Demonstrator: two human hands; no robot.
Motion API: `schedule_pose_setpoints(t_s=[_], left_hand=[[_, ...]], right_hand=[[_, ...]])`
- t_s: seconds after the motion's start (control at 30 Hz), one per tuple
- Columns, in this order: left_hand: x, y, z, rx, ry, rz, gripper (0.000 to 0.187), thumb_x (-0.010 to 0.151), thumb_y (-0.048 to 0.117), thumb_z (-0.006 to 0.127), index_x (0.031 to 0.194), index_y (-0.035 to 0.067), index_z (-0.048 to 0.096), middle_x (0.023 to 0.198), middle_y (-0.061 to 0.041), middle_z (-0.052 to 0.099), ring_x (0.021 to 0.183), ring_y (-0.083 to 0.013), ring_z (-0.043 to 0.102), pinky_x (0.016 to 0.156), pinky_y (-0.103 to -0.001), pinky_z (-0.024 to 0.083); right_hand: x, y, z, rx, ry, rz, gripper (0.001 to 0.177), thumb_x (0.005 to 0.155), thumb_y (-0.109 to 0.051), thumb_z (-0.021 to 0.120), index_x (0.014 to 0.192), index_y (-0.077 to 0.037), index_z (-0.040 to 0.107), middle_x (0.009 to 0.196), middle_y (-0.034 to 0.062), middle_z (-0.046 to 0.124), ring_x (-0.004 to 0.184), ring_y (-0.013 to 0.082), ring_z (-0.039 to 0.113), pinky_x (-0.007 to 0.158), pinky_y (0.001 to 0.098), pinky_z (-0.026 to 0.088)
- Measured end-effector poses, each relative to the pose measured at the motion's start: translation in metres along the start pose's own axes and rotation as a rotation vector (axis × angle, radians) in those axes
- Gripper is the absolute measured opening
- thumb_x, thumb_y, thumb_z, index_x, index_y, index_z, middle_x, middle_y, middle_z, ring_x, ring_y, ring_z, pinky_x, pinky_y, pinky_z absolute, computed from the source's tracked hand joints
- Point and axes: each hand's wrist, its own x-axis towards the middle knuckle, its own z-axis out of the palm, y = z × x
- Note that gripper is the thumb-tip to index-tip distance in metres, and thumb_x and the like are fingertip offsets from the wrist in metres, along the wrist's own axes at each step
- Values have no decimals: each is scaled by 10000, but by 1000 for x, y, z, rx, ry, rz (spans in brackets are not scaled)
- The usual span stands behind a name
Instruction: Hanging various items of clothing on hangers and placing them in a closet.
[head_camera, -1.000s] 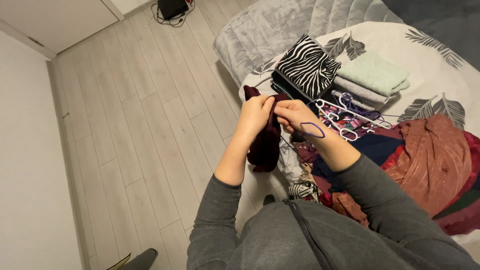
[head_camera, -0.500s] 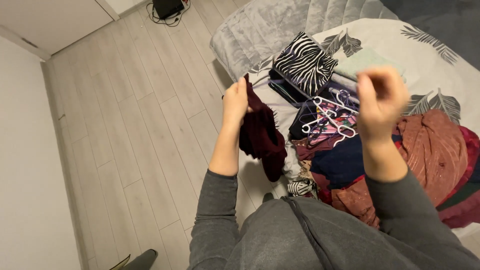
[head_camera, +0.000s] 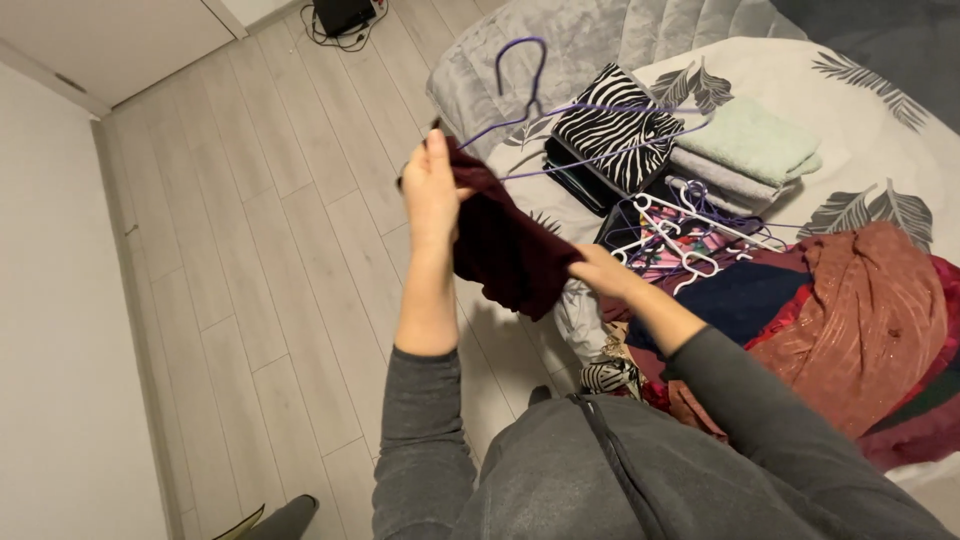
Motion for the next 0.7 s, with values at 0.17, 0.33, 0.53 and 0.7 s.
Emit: schedule_pose_setpoints(t_s=[0.17,0.33,0.53,0.7], left_hand=[[-15,20,-31,244,32,37,519,1051,472,453,1033,-11,642,801,-179,719,627,-264,759,534,-317,672],[-13,2,-45,422,-26,-8,450,1054,424,479,851,59,645,578,-125,673,406,-193,685,354,-220,565],[-3,-19,-50,524,-166,-63,389,1001,410,518,896,112,746,446,-78,597,345,-147,584,339,-231,478],[-4,-19,-44,439,-270,-140,324,945,355,579,813,112,748,416,-92,562,306,-160,562,293,-237,440]], right_hand=[[-17,-3,-66,84,87,-132,440,798,-88,599,1214,-8,714,1125,167,725,1072,262,630,1008,411,452],[-32,-50,-117,60,243,-166,108,872,-140,689,962,-96,730,730,-14,662,702,98,558,679,246,449],[-22,-69,-145,-87,386,-234,126,967,-211,719,904,-103,707,668,-76,546,695,57,460,663,238,399],[-4,-115,-144,-42,200,-358,111,1054,-117,627,1022,-41,702,969,97,684,939,171,554,909,394,474]])
